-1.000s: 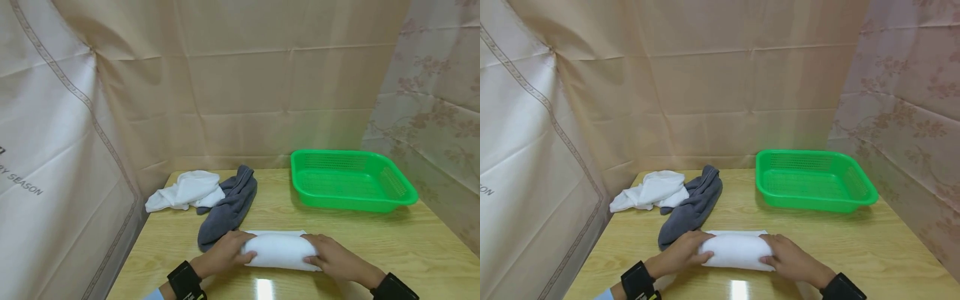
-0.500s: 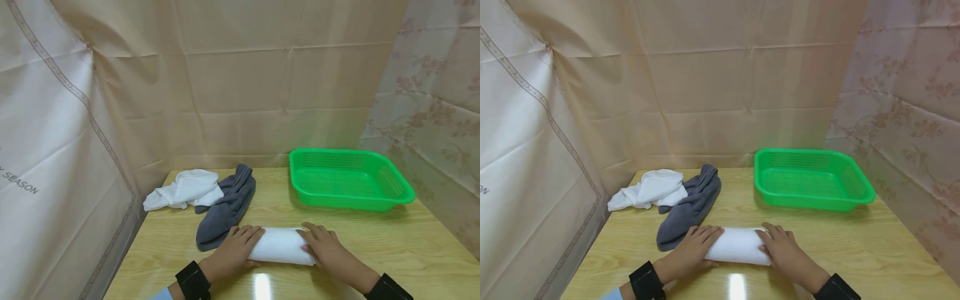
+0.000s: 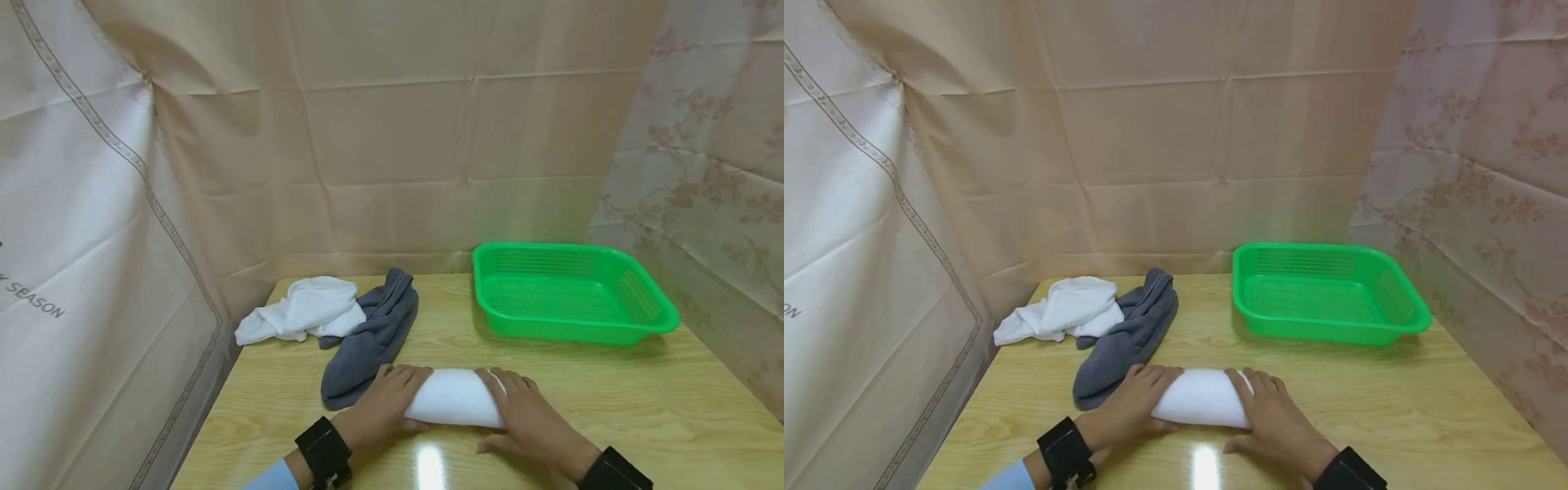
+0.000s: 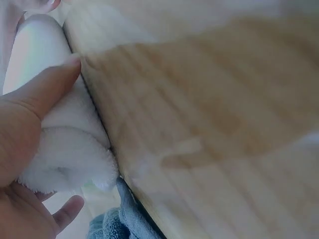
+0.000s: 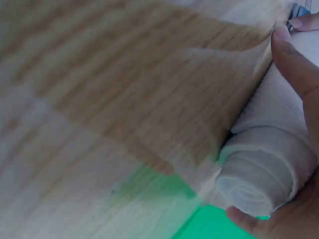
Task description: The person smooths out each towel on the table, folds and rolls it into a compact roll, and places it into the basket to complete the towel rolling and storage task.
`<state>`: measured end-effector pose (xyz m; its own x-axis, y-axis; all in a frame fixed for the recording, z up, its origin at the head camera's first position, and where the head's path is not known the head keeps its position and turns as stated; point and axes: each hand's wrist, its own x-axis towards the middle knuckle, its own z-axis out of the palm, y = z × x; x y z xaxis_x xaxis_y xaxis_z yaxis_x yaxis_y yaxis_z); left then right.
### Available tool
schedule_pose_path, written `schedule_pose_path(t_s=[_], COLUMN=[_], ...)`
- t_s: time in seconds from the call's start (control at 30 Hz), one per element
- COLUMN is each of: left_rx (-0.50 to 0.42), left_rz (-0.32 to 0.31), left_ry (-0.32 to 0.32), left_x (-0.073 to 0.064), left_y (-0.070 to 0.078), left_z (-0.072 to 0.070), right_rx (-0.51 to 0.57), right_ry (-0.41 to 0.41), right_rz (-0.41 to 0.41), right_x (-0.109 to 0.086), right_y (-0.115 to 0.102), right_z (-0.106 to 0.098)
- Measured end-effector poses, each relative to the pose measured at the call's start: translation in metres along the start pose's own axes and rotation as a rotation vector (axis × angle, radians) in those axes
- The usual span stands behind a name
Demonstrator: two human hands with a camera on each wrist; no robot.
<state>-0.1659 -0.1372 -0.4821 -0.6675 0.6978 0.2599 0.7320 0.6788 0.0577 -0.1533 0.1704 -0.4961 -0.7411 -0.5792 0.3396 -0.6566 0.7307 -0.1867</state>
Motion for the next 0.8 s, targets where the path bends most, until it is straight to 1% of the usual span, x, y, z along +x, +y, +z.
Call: schedule_pose_path(t_s=[0.1, 0.2, 0.27, 0.33, 0.43, 0.5, 0.57, 0.63, 0.67, 0.8], left_rx=[-0.059, -0.096, -0.061, 0.023, 0.162, 0.191, 0.161, 0.109, 0.088, 0.002], left_rz=[-0.007, -0.013, -0.008, 0.019, 0.062, 0.065, 0.047, 0.023, 0.012, -0.016], left_ry=[-0.018, -0.049, -0.067, -0.078, -0.074, -0.077, -0.092, -0.117, -0.128, -0.168], left_x=[0.003, 0.006, 0.009, 0.013, 0.022, 0.026, 0.029, 0.030, 0.031, 0.033], left_y=[-0.004, -0.005, -0.004, 0.000, 0.005, 0.007, 0.007, 0.006, 0.005, 0.001], left_z=[-0.001, -0.005, -0.007, -0.010, -0.013, -0.014, -0.014, -0.014, -0.014, -0.011], right_rx=[0.008, 0.019, 0.046, 0.087, 0.196, 0.263, 0.281, 0.215, 0.155, -0.101], right_ry=[0.026, 0.023, -0.010, -0.064, -0.157, -0.209, -0.234, -0.233, -0.217, -0.101], right_rz=[-0.018, -0.051, -0.075, -0.098, -0.105, -0.097, -0.079, -0.074, -0.070, -0.071], right_x=[0.006, 0.011, 0.015, 0.020, 0.030, 0.035, 0.039, 0.040, 0.039, 0.034], right_y=[0.006, 0.011, 0.015, 0.018, 0.023, 0.026, 0.026, 0.024, 0.020, 0.000], right_z=[0.000, -0.003, -0.008, -0.013, -0.022, -0.025, -0.026, -0.025, -0.024, -0.015])
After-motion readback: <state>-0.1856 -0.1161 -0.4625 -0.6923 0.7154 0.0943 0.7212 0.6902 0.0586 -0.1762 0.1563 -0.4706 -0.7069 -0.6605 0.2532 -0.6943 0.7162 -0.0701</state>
